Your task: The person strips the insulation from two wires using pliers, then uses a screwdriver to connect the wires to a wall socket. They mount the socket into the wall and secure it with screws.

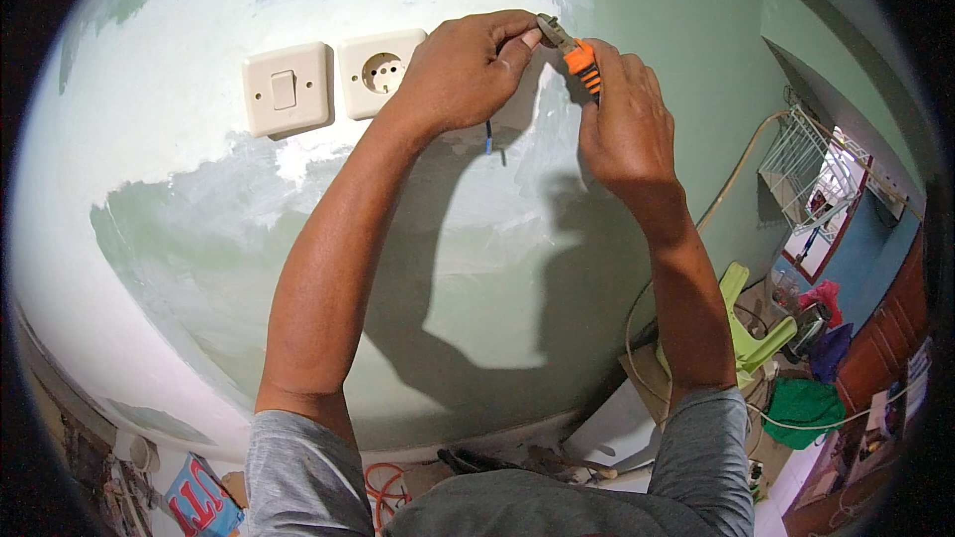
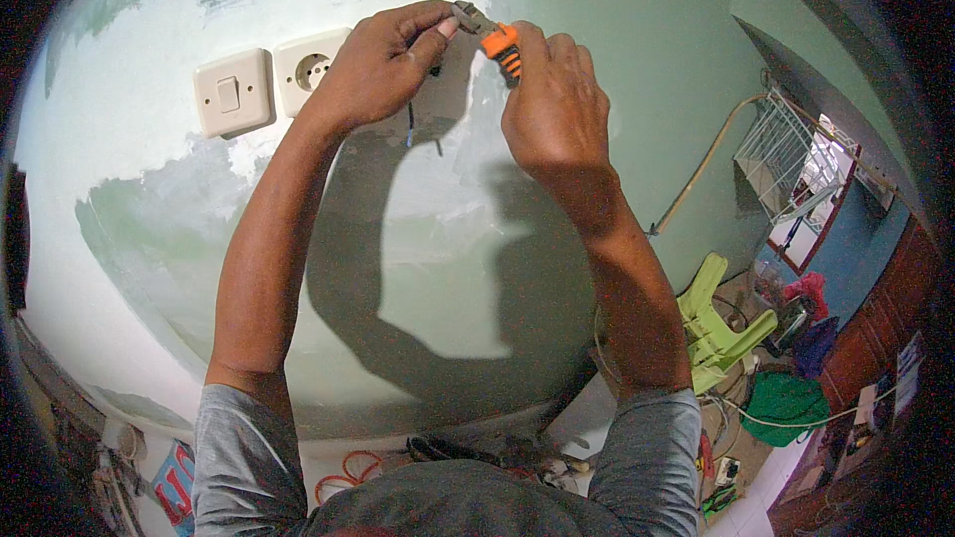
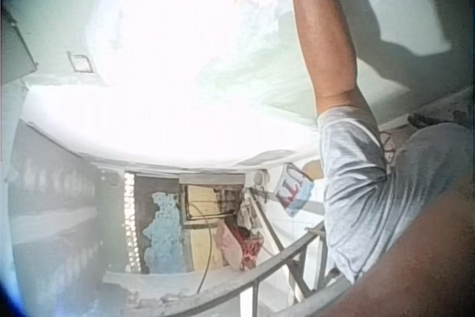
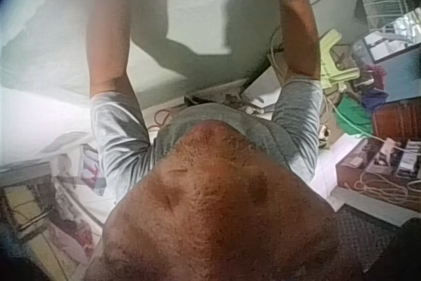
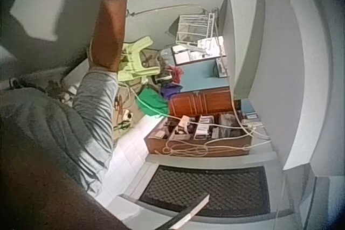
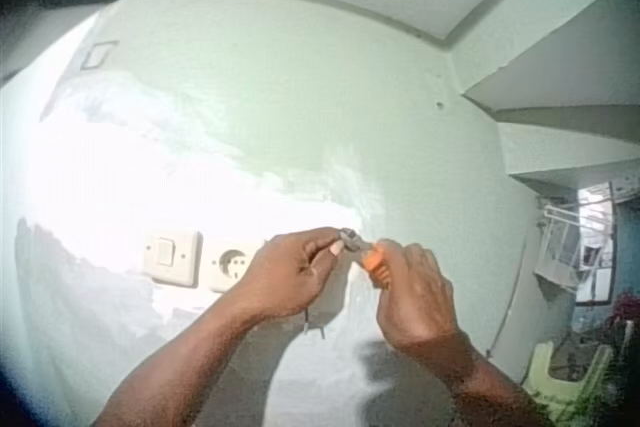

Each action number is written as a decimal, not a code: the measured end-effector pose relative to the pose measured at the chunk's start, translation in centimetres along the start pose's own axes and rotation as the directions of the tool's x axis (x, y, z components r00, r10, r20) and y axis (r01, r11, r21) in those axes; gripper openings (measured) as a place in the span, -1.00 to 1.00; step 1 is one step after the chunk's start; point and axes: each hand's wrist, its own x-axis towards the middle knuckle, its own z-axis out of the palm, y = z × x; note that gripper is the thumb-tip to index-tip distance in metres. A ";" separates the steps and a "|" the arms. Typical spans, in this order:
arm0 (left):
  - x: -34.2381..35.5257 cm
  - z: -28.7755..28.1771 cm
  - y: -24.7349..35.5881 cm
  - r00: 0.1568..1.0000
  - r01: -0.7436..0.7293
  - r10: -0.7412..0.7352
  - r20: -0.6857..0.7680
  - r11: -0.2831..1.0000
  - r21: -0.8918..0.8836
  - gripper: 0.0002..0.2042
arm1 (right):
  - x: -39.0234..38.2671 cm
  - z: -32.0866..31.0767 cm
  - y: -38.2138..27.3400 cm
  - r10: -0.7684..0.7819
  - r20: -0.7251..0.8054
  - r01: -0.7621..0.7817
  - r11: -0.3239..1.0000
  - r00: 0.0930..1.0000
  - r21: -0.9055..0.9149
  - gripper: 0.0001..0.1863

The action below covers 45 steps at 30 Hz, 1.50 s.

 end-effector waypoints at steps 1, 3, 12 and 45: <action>0.0 0.0 -0.2 1.000 -0.018 0.018 -0.006 1.000 -0.003 -0.66 | 0.0 0.0 0.1 -0.007 0.005 0.006 1.000 1.000 0.012 -0.46; 0.1 0.1 -0.4 0.998 -0.055 0.055 -0.018 0.998 -0.010 -0.66 | -0.1 0.0 0.1 -0.021 0.004 0.021 1.000 1.000 0.019 -0.46; -0.1 0.0 -0.2 0.998 -0.060 0.060 0.001 0.995 0.075 -0.68 | 0.9 -1.8 0.0 0.028 0.242 -0.040 0.998 0.970 0.043 -0.61; -0.9 1.8 -1.9 0.969 -0.247 0.246 0.015 0.966 0.073 -0.76 | 0.1 0.1 2.9 0.005 0.730 -0.663 0.422 0.683 0.618 -0.62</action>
